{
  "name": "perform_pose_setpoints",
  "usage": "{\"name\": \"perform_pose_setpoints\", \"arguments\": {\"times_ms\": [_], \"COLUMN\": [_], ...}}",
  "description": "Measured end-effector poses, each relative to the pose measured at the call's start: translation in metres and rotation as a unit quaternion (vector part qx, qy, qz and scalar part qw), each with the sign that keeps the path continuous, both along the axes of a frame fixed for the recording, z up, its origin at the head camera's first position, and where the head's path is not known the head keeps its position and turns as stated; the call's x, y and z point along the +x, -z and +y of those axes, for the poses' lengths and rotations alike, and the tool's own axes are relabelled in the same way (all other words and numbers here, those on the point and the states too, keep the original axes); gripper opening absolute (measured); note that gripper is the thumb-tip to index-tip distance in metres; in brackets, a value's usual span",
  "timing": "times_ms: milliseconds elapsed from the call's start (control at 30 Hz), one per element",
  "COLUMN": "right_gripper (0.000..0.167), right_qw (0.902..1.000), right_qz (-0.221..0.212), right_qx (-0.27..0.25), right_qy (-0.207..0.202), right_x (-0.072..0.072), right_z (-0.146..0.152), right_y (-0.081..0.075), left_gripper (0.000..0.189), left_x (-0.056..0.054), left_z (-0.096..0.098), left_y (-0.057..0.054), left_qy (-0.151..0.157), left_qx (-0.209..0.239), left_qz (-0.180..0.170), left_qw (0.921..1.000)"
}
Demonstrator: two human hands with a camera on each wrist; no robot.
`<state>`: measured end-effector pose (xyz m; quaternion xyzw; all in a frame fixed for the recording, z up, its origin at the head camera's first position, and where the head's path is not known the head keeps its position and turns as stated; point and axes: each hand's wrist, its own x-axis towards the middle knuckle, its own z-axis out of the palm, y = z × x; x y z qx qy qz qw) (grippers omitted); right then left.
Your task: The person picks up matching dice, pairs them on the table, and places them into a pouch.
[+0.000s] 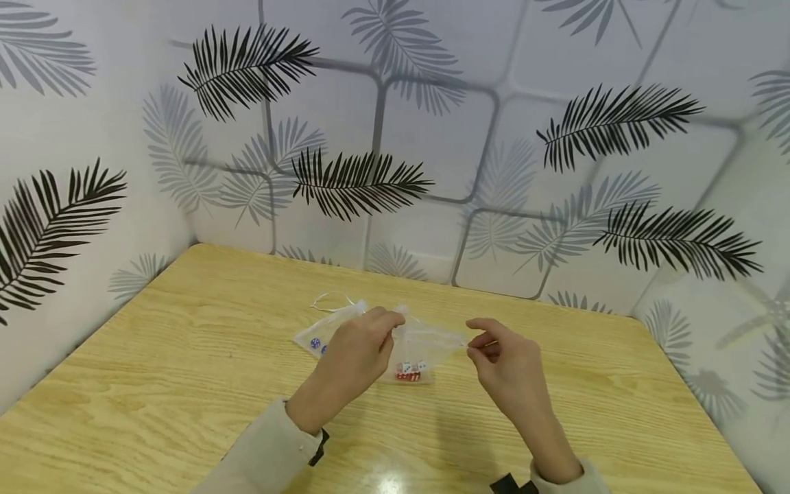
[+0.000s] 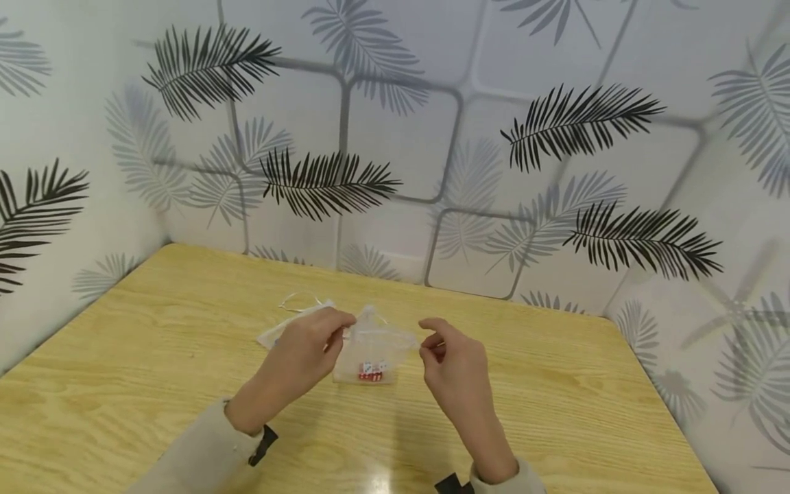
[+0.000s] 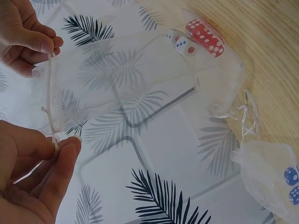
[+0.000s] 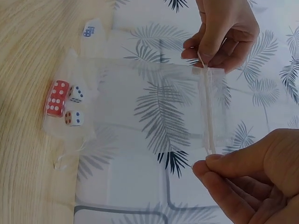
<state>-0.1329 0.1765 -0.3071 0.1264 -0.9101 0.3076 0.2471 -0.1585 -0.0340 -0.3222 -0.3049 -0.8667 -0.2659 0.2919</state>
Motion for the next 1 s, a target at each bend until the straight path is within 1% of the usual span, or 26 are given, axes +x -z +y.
{"name": "perform_pose_setpoints", "arguments": {"times_ms": [100, 200, 400, 533, 633, 733, 900, 1000], "right_gripper": [0.022, 0.017, 0.018, 0.019, 0.019, 0.018, 0.018, 0.018], "right_qw": [1.0, 0.9999, 0.9995, 0.9987, 0.9984, 0.9983, 0.9985, 0.9983], "right_qz": [0.004, 0.005, 0.002, 0.008, 0.015, 0.022, 0.023, 0.021], "right_qx": [0.001, 0.006, 0.027, 0.035, 0.031, 0.029, 0.03, 0.033], "right_qy": [0.002, 0.007, 0.018, 0.036, 0.045, 0.044, 0.038, 0.043], "right_x": [-0.001, -0.001, -0.001, -0.002, -0.003, -0.003, -0.002, 0.0], "right_z": [0.004, 0.007, 0.02, 0.032, 0.04, 0.045, 0.048, 0.051], "right_y": [-0.001, -0.002, -0.006, -0.009, -0.01, -0.012, -0.017, -0.019], "left_gripper": [0.019, 0.017, 0.016, 0.015, 0.015, 0.015, 0.014, 0.013], "left_x": [-0.001, -0.002, -0.006, -0.01, -0.012, -0.015, -0.016, -0.015], "left_z": [-0.002, -0.004, -0.009, -0.017, -0.022, -0.025, -0.025, -0.022], "left_y": [0.001, 0.001, -0.001, -0.002, -0.004, -0.006, -0.006, -0.006], "left_qy": [-0.018, -0.038, -0.065, -0.082, -0.083, -0.08, -0.074, -0.067], "left_qx": [0.004, 0.009, 0.007, 0.018, 0.036, 0.046, 0.048, 0.049], "left_qz": [0.0, 0.001, -0.005, -0.015, -0.019, -0.017, -0.017, -0.026], "left_qw": [0.9998, 0.9993, 0.9978, 0.9963, 0.9957, 0.9956, 0.9959, 0.9962]}}
